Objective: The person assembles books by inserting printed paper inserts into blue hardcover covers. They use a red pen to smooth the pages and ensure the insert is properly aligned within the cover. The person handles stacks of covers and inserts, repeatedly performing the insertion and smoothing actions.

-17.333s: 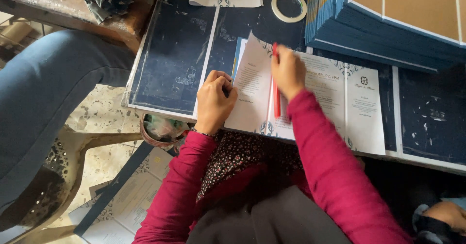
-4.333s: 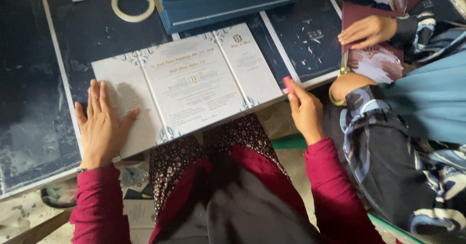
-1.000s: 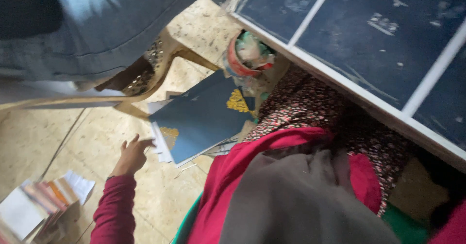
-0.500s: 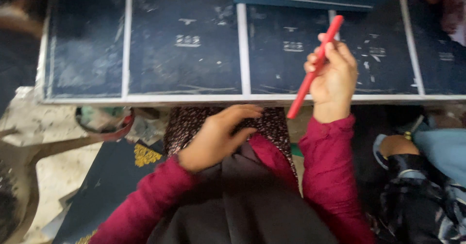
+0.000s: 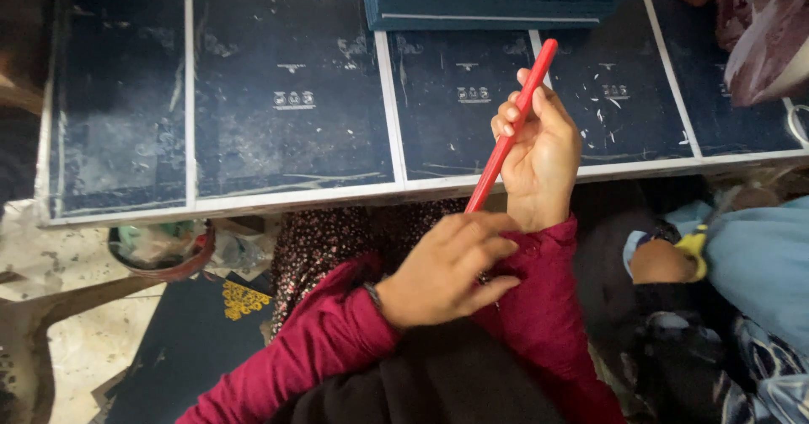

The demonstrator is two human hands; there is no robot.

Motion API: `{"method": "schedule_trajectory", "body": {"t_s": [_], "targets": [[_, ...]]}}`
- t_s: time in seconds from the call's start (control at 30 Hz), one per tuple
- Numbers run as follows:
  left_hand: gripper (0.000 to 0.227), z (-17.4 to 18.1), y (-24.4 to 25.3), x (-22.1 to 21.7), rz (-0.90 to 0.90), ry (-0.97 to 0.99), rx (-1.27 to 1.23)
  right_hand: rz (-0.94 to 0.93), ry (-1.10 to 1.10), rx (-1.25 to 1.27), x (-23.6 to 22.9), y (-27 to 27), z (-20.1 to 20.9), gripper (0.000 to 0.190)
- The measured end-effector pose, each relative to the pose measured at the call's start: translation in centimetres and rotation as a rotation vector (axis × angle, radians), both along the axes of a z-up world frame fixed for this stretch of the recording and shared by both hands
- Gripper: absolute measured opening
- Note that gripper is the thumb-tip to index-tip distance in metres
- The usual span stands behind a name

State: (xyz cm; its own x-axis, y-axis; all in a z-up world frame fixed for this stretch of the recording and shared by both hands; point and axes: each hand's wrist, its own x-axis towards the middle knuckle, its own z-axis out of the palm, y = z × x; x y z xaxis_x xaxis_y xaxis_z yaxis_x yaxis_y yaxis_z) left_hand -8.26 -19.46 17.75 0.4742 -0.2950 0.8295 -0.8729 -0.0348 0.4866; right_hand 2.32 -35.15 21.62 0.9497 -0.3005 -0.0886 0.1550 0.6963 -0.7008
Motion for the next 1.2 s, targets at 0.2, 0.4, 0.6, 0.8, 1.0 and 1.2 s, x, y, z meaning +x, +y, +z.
{"method": "schedule_trajectory", "body": {"t_s": [0.2,0.4,0.6,0.8,1.0,1.2], "targets": [[0.011,4.2,-0.7,-0.9,-0.034,-0.442,0.213,-0.097,-0.065,-0.058,1.3,0.4,-2.6,0.019],[0.015,2.8,-4.1,-2.7,0.001,-0.296,0.341,-0.171,-0.042,-0.019,4.7,-1.9,-4.1,0.014],[0.026,1.3,-5.3,-3.8,-0.179,-0.110,0.413,-0.263,0.101,-0.037,7.5,-2.8,-3.8,0.018],[0.024,2.5,-5.5,-3.4,0.033,-0.129,0.412,-0.280,0.100,-0.023,9.0,-3.1,-4.0,0.019],[0.030,3.6,-4.5,-3.0,-0.710,0.548,0.499,-0.309,0.068,-0.080,10.0,-3.3,-7.0,0.017],[0.026,0.1,-3.5,-3.2,-0.987,0.652,0.392,0.013,0.227,0.454,7.6,-3.1,-5.3,0.020]]}}
